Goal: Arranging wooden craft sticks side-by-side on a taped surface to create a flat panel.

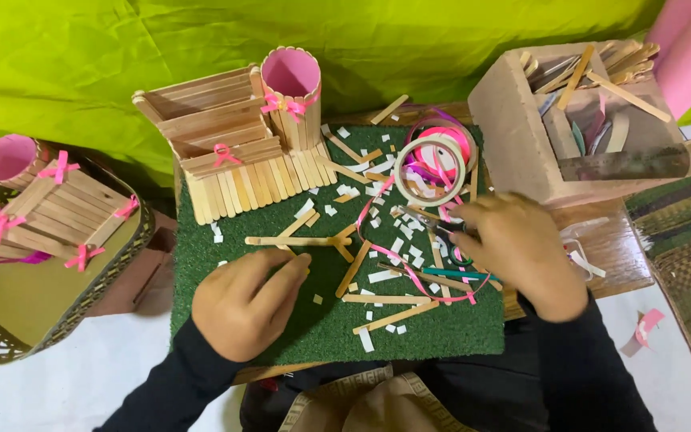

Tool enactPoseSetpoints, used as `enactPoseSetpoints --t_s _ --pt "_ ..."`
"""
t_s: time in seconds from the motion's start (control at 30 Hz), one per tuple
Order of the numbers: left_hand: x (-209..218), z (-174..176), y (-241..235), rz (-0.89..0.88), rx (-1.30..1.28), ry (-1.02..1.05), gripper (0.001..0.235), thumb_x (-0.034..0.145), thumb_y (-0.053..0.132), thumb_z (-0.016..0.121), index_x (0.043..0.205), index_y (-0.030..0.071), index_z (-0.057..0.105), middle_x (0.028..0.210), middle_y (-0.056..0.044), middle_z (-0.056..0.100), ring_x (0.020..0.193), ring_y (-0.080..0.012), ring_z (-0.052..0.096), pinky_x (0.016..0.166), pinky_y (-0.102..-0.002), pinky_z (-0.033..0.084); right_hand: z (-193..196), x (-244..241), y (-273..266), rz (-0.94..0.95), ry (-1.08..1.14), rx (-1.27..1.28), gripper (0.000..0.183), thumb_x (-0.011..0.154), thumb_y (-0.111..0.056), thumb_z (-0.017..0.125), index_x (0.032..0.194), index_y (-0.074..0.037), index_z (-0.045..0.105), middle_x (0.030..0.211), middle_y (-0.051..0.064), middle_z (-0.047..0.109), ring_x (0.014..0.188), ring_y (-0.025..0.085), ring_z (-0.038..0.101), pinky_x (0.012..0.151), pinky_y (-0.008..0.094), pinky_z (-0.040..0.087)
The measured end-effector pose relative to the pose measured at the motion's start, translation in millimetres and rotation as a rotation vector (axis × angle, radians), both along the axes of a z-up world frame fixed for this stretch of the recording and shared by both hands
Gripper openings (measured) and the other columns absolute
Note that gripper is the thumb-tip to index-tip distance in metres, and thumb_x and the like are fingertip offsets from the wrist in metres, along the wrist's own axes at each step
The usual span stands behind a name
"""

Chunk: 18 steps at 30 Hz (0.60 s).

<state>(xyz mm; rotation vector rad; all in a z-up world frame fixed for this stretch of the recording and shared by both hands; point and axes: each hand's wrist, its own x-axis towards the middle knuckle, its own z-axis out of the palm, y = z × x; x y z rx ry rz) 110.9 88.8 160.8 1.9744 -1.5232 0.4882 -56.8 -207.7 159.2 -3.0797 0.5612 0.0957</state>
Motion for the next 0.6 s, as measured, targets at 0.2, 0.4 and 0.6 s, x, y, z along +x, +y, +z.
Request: enactPoseSetpoints --t_s 0.2,0.4,0.6 --pt "-3.5 -12.7 -29.5 -0.098 0.012 -0.183 0.006 0.092 0.008 0.069 0.094 0.013 0.073 0.081 -0.002 0.065 0.067 -0.0209 0.069 0.057 -0.030 0.056 -32.4 -31.2 -7.6 0.009 -0.054 0.023 0.042 0.079 -0.032 0.075 0.120 -0.023 0.072 0.099 0.004 0.074 0.102 0.026 0.070 0.087 0.039 0.056" --pt "0.1 -3.2 -55.4 -0.173 0.119 -0.220 0.006 0.092 0.011 0.067 0.088 0.012 0.072 0.078 -0.004 0.064 0.068 -0.0231 0.071 0.057 -0.034 0.059 -44.4 -30.9 -18.5 -0.073 -0.039 0.065 0.042 0.076 -0.038 0.077 0.117 -0.029 0.073 0.087 -0.002 0.073 0.093 0.022 0.071 0.080 0.037 0.059" --pt "25.1 8.2 -77.0 -0.131 0.153 -0.219 0.005 0.091 0.010 0.069 0.089 0.011 0.074 0.077 -0.005 0.066 0.070 -0.0239 0.073 0.057 -0.033 0.060 -17.5 -49.9 -25.5 -0.190 -0.043 0.250 0.043 0.075 -0.038 0.076 0.117 -0.032 0.074 0.084 0.002 0.077 0.086 0.028 0.074 0.074 0.045 0.060"
